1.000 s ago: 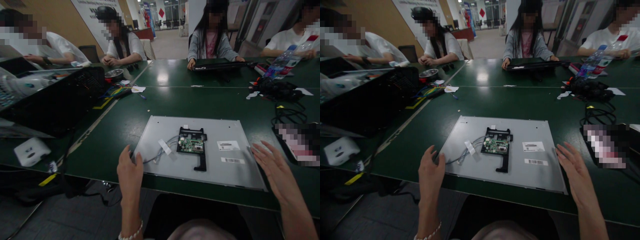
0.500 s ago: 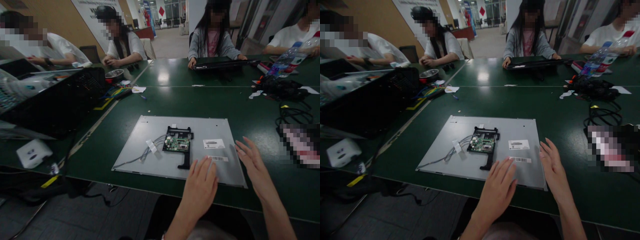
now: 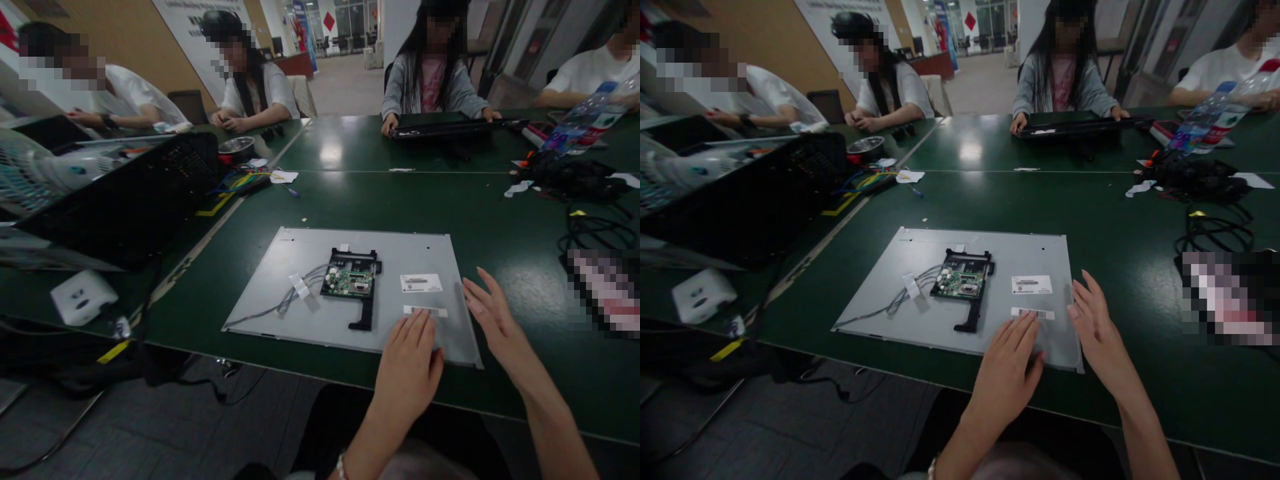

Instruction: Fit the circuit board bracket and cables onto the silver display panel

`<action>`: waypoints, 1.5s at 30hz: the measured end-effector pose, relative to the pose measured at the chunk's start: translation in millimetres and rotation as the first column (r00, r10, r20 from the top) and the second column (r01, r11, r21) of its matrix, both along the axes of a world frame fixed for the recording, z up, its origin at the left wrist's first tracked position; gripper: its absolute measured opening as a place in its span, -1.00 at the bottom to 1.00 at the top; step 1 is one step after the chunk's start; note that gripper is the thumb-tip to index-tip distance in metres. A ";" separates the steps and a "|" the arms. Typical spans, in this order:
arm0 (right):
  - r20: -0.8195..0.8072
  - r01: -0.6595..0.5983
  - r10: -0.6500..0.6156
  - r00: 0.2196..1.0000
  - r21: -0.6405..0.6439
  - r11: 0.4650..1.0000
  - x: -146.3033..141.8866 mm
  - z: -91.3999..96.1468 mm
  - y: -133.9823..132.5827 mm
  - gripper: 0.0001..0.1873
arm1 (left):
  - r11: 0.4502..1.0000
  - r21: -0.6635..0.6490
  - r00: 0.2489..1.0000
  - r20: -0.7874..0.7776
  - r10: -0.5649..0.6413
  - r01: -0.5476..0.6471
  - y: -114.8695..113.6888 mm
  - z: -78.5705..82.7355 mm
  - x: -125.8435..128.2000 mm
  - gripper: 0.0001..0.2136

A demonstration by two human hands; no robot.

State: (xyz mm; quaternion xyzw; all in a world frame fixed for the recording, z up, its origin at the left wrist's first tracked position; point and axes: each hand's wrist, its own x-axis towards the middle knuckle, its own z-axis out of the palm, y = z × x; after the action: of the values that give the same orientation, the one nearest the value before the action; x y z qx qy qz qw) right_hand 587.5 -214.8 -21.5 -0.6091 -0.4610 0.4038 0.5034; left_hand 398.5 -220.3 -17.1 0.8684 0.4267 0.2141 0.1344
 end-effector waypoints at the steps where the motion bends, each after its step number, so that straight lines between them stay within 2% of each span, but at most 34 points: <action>1: -0.015 -0.004 0.004 1.000 0.002 1.000 -0.8 1.0 -0.6 -0.22 | 1.000 -0.001 1.000 0.011 0.012 -0.012 -0.6 -0.5 -0.9 -0.61; 8: -0.108 -0.031 0.029 0.994 -0.019 0.999 -17.1 9.7 -1.4 -0.20 | 0.995 0.009 0.994 0.056 0.094 -0.094 -2.0 1.7 -13.2 -0.65; 13: -0.131 -0.055 0.055 0.990 0.003 0.998 -39.0 5.2 -2.3 -0.21 | 0.987 0.026 0.986 0.064 0.154 -0.156 -2.8 2.2 -28.1 -0.67; 17: -0.035 -0.091 0.094 0.995 0.058 0.994 -54.1 -2.1 -3.5 -0.18 | 0.982 0.039 0.981 0.067 0.184 -0.186 -3.9 3.2 -39.1 -0.69; 21: 0.173 -0.102 0.081 0.981 0.113 0.988 -61.0 -3.8 -7.3 -0.17 | 0.977 0.062 0.978 0.062 0.201 -0.205 -10.2 6.7 -41.3 -0.68; 30: 0.516 -0.173 0.056 0.855 0.181 0.968 -54.3 -1.0 -30.0 -0.28 | 0.966 0.095 0.968 0.094 0.233 -0.241 -35.2 9.6 -30.2 -0.72; 36: 0.579 -0.171 0.019 0.815 0.209 0.963 -48.2 -1.2 -44.5 -0.32 | 0.960 0.119 0.966 0.098 0.241 -0.252 -51.2 8.6 -22.2 -0.73; 45: 0.582 -0.154 0.007 0.813 0.204 0.967 -37.5 17.1 -57.3 -0.32 | 0.956 0.134 0.963 0.098 0.249 -0.261 -65.4 25.1 -8.4 -0.74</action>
State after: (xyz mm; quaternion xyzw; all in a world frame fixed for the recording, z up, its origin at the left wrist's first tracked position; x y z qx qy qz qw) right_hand 550.1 -272.1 -4.4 -0.6165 -0.6627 0.1626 0.3928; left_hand 390.1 -285.7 8.0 0.8042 0.5126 0.2951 0.0587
